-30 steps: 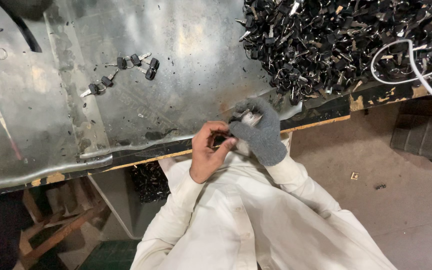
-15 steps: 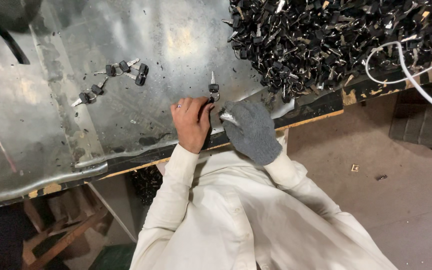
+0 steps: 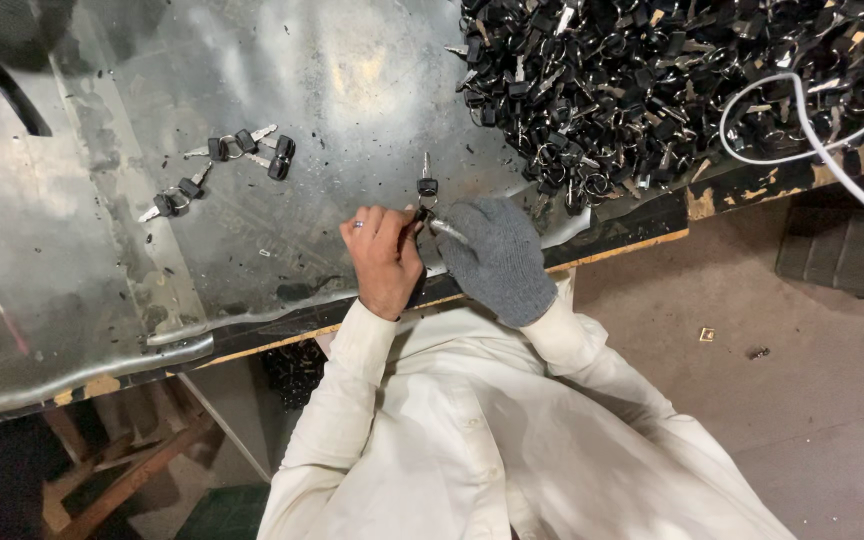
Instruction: The person repeatedly picks up small black key blanks and metal key rings from a large pile on a metal table, then joins them together by hand. The assembled keys are placed into a smaller pile on the table.
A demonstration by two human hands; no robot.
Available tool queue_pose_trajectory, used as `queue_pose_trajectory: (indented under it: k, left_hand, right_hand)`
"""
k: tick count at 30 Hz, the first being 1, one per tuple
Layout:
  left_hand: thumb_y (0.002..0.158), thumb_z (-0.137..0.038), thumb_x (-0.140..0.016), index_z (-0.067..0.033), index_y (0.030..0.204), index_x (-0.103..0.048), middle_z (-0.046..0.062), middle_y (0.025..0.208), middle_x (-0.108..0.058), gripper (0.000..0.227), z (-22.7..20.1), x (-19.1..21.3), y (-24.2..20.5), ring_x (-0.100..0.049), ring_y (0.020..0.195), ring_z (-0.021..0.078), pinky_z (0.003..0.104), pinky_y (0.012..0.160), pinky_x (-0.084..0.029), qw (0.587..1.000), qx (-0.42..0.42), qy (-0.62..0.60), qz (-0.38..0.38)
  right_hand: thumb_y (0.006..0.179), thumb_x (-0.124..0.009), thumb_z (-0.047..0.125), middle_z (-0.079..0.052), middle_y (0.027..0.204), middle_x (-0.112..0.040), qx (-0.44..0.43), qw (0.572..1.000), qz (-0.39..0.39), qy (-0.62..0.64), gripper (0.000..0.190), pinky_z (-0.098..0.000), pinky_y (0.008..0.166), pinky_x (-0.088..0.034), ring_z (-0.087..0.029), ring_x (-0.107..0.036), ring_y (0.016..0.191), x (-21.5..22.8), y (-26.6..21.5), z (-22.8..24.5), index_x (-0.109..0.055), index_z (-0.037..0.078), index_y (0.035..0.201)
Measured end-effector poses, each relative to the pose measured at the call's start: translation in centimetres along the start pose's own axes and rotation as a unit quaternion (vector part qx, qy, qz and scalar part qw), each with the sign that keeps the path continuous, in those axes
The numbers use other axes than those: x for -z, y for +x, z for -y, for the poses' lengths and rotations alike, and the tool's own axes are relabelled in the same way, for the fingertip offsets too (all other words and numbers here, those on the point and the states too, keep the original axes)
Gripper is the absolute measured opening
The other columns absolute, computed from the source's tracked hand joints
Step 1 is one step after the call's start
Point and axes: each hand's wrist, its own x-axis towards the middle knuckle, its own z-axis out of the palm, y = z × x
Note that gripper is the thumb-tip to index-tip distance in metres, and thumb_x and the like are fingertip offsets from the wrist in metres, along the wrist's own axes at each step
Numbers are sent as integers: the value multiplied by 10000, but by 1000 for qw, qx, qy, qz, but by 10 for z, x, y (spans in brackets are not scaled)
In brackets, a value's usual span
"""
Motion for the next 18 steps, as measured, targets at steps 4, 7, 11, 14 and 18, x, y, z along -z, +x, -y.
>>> queue_pose_trajectory:
  k: [4,7,11,14,18]
  left_hand:
    - [851,58,-682,-55,957,-662,70,859,-541,156,4,-1,1,-533,887,269,391,882,-330,1000,-1,12,7]
    - [813,57,-684,-62,933,-660,71,854,-557,170,4,-3,-2,-538,891,273,402,905,-333,999,-22,44,14]
    - [860,-11,-735,-84,973,-681,32,913,-644,145,2,-4,0,-564,890,234,403,909,-314,1000,9,8,-26]
    - [905,-24,-729,-57,1081,-676,-10,913,-668,187,0,-4,1,-596,888,197,400,925,-313,997,58,-25,-41]
    - [880,-19,-746,-89,1004,-707,35,893,-635,148,0,-2,2,-556,877,236,388,896,-300,999,9,14,-29]
  right_hand:
    - [898,-752,147,-131,1088,-683,9,999,26,-25,308,-445,857,-504,-326,-646,971,-1,11,8,-681,50,1182]
    - [899,-747,142,-132,1084,-687,-4,998,57,-23,353,-451,846,-506,-335,-648,968,-1,14,11,-693,41,1233]
    - [897,-729,113,-139,1139,-706,0,999,12,36,316,-440,890,-524,-341,-658,1032,2,19,5,-711,56,1207]
    - [858,-755,128,-151,1061,-704,-35,998,20,58,287,-453,861,-518,-353,-654,997,3,17,-1,-716,35,1126]
    - [844,-782,164,-148,999,-700,-49,996,23,65,256,-460,830,-521,-354,-658,949,3,12,-4,-710,23,1046]
